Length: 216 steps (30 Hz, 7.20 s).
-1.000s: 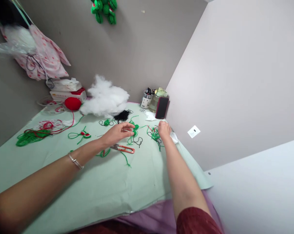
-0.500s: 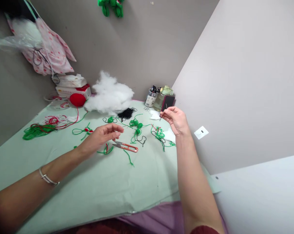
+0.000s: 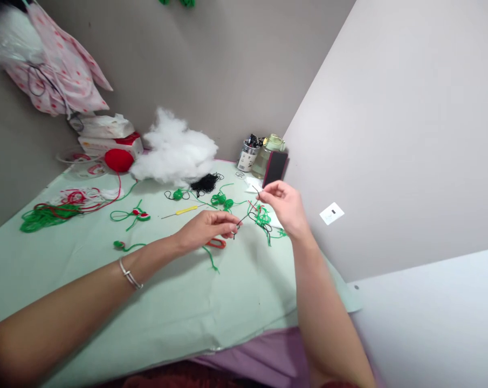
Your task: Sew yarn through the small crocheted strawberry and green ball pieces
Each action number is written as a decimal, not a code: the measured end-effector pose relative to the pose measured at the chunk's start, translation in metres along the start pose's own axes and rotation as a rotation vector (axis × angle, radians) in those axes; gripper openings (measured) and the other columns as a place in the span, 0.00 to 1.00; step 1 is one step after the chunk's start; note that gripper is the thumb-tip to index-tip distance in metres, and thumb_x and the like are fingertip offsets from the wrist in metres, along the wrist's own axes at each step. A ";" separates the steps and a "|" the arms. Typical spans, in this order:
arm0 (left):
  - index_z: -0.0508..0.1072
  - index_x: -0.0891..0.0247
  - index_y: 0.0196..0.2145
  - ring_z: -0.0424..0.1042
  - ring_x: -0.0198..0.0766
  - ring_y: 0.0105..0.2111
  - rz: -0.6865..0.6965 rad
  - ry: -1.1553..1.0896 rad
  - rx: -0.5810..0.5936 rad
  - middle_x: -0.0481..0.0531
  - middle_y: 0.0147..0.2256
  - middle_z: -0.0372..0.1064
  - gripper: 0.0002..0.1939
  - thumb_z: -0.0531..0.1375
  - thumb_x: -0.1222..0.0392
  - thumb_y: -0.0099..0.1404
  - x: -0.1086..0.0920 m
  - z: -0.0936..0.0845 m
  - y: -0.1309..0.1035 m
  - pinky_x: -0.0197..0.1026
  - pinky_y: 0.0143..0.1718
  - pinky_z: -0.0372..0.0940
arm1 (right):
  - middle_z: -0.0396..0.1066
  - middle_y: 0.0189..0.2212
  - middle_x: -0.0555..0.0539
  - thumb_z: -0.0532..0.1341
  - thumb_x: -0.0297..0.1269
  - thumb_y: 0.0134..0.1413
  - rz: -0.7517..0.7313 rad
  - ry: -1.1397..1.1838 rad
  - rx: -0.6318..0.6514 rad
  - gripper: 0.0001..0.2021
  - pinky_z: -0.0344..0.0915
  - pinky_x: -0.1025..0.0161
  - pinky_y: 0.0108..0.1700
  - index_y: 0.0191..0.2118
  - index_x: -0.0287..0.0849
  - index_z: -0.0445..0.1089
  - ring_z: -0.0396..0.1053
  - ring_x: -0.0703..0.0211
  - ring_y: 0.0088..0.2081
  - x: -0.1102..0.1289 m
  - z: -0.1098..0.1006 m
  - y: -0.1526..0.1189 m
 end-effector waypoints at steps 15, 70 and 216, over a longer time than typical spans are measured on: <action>0.76 0.61 0.43 0.73 0.40 0.39 -0.044 0.182 -0.030 0.54 0.39 0.77 0.15 0.64 0.50 0.63 0.003 -0.031 -0.060 0.41 0.39 0.65 | 0.74 0.26 0.49 0.63 0.34 0.51 0.140 -0.608 0.090 0.03 0.63 0.63 0.34 0.29 0.44 0.68 0.71 0.57 0.30 -0.075 -0.022 -0.022; 0.74 0.62 0.47 0.71 0.36 0.38 0.108 0.096 -0.257 0.55 0.49 0.73 0.17 0.65 0.54 0.62 -0.008 -0.047 -0.023 0.42 0.41 0.67 | 0.75 0.31 0.48 0.71 0.42 0.52 -0.007 0.123 0.355 0.11 0.68 0.63 0.36 0.35 0.42 0.71 0.74 0.59 0.34 0.018 0.043 -0.032; 0.78 0.64 0.40 0.71 0.34 0.26 0.027 -0.088 -0.490 0.52 0.33 0.74 0.17 0.69 0.50 0.57 0.010 -0.077 -0.089 0.39 0.30 0.69 | 0.73 0.26 0.48 0.58 0.36 0.64 -0.428 -0.204 0.220 0.10 0.59 0.65 0.30 0.33 0.43 0.74 0.63 0.64 0.24 0.053 0.139 -0.097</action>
Point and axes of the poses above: each hand's wrist, its own y-axis towards the middle knuckle, its own z-axis out of the palm, x = y × z, the point moved 7 cm from there along y, towards the middle knuckle
